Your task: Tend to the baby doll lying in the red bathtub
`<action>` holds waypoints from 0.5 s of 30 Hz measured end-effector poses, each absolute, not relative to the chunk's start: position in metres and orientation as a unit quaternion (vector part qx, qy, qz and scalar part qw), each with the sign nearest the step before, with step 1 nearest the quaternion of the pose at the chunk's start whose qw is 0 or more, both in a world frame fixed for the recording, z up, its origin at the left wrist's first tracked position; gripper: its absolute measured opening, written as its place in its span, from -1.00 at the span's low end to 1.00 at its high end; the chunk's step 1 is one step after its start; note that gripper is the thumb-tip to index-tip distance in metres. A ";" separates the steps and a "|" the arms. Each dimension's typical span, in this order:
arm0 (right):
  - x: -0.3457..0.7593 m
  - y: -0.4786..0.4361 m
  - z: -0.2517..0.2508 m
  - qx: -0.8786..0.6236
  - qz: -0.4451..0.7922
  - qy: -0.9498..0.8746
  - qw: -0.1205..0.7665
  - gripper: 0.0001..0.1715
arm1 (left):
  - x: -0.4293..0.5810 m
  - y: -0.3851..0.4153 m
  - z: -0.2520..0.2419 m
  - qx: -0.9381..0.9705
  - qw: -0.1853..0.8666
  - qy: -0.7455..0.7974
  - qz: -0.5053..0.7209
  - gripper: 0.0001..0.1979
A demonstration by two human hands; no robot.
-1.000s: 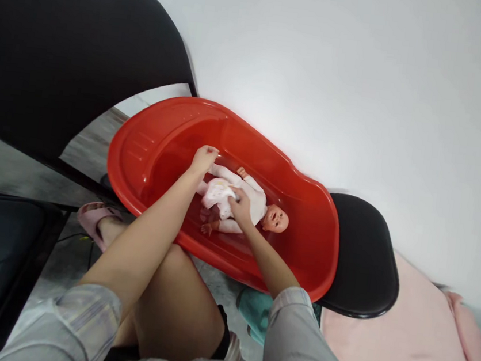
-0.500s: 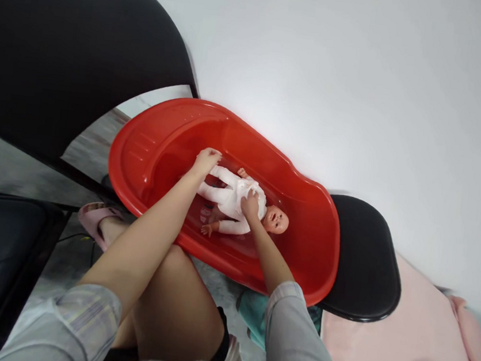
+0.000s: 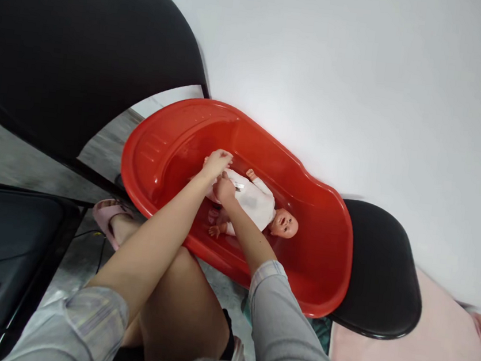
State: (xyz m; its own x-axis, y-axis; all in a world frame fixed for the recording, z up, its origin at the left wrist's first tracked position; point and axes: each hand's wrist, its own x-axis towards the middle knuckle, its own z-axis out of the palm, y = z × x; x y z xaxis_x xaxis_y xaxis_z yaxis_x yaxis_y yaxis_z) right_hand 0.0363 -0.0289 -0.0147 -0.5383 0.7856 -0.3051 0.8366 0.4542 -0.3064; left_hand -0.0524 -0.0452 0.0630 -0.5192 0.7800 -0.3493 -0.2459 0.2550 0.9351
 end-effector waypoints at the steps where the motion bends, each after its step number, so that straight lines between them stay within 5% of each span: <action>1: 0.039 -0.033 -0.013 0.465 -0.224 0.855 0.060 -0.41 | -0.051 -0.047 0.066 0.197 0.452 0.651 0.578 -0.89; 10: 0.137 -0.043 0.025 0.465 -0.274 0.835 -0.106 -0.30 | -0.049 -0.054 0.073 0.194 0.461 0.642 0.581 -0.91; 15: 0.207 -0.047 0.052 0.549 -0.147 0.823 -0.023 -0.27 | -0.049 -0.055 0.071 0.204 0.471 0.629 0.584 -0.95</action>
State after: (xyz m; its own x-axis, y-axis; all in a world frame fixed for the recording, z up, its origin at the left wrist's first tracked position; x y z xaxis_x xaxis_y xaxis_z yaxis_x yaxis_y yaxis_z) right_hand 0.2074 -0.0466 0.0521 -0.3969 0.9094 -0.1242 0.8961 0.3545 -0.2672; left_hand -0.0485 -0.0550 0.0710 -0.4726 0.8072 -0.3537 -0.2932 0.2345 0.9268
